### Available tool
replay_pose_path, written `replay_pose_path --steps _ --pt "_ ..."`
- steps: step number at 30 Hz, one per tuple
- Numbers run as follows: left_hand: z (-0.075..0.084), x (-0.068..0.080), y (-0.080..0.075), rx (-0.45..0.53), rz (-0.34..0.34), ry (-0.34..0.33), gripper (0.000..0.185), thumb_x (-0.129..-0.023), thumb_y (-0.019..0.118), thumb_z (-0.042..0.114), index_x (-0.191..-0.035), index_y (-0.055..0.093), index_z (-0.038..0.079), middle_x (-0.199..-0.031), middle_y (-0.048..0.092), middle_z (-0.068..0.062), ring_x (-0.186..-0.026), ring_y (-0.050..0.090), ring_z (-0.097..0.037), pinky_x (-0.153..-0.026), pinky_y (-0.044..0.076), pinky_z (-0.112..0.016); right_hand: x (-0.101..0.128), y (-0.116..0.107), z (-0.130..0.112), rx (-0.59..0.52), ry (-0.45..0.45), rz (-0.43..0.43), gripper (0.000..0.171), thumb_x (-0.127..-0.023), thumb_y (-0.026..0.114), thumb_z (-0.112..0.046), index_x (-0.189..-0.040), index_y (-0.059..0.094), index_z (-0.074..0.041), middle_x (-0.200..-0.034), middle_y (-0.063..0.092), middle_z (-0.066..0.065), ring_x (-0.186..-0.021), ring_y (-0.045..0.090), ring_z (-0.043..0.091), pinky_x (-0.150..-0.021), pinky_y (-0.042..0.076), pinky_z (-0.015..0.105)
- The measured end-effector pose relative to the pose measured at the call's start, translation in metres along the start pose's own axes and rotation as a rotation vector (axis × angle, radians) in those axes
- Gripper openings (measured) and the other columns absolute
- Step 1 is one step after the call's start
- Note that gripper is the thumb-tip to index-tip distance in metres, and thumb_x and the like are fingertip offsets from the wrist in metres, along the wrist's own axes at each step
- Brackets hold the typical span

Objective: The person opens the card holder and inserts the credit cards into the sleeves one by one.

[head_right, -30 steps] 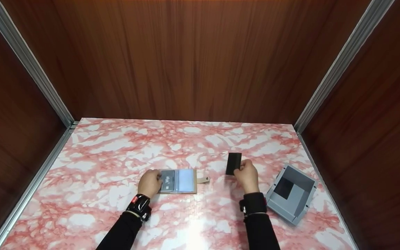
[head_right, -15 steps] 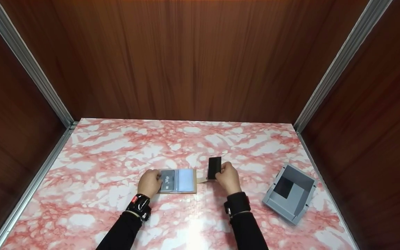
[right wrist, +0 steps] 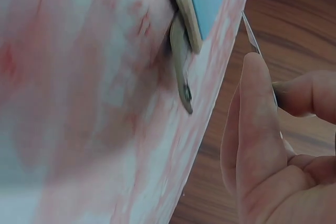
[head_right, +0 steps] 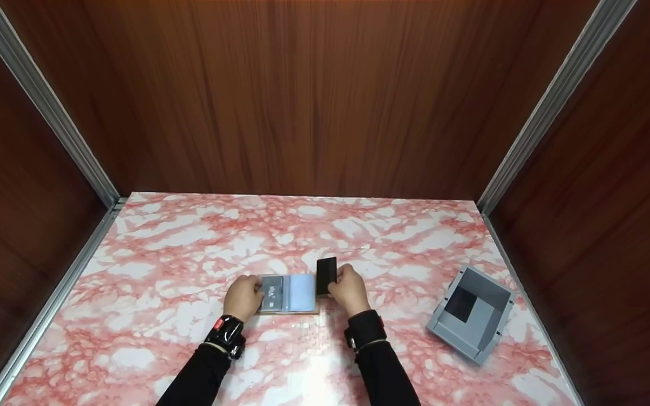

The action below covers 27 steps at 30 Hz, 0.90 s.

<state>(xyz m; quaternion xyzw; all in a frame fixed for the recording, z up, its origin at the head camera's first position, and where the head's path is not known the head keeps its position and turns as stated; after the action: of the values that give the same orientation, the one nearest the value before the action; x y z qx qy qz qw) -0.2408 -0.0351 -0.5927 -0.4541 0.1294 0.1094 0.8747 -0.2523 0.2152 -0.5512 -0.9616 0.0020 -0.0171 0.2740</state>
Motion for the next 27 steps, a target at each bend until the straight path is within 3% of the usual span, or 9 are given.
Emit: replay_pose_path --steps 4,12,21,27 --pt "-0.002 0.000 0.001 -0.009 0.002 0.009 0.013 -0.076 0.075 0.000 -0.073 0.063 0.001 -0.072 0.058 -0.013 -0.070 0.062 -0.036 -0.065 0.049 -0.047 0.000 0.009 -0.001 0.055 -0.027 0.017 0.019 -0.075 0.057 0.007 -0.094 0.053 0.004 -0.080 0.051 0.006 -0.074 0.055 0.021 -0.065 0.058 0.034" --pt "-0.002 0.001 0.000 0.003 0.008 0.006 0.008 -0.074 0.072 -0.002 -0.075 0.064 0.001 -0.074 0.060 -0.016 -0.073 0.063 -0.039 -0.068 0.050 -0.050 0.001 0.027 -0.003 -0.052 0.011 -0.037 0.019 -0.075 0.055 0.012 -0.093 0.051 0.005 -0.078 0.045 0.005 -0.070 0.057 0.022 -0.064 0.059 0.038" --pt "-0.003 0.000 0.000 -0.001 -0.003 0.007 0.010 -0.074 0.072 -0.003 -0.075 0.063 0.001 -0.075 0.059 -0.015 -0.073 0.063 -0.038 -0.067 0.050 -0.048 0.006 0.044 -0.005 -0.082 0.005 -0.089 0.020 -0.075 0.055 0.012 -0.093 0.051 0.006 -0.080 0.047 0.008 -0.069 0.060 0.023 -0.063 0.059 0.039" --pt "-0.002 0.000 -0.001 0.000 -0.012 0.007 0.011 -0.075 0.074 -0.002 -0.075 0.063 0.001 -0.074 0.058 -0.014 -0.072 0.062 -0.037 -0.066 0.050 -0.048 0.006 0.054 -0.008 -0.046 0.006 -0.113 0.022 -0.073 0.056 0.012 -0.093 0.052 0.005 -0.077 0.046 0.006 -0.068 0.060 0.022 -0.061 0.059 0.036"
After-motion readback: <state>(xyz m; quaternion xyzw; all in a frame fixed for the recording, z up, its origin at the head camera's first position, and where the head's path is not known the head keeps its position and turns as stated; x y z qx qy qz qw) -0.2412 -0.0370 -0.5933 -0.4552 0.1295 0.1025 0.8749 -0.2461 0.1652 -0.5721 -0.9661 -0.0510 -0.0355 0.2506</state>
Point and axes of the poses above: each hand's wrist, its own x-axis away from the middle knuckle, its own y-axis out of the palm, z = x × y, the point moved 1 cm from there along -x, towards the middle knuckle
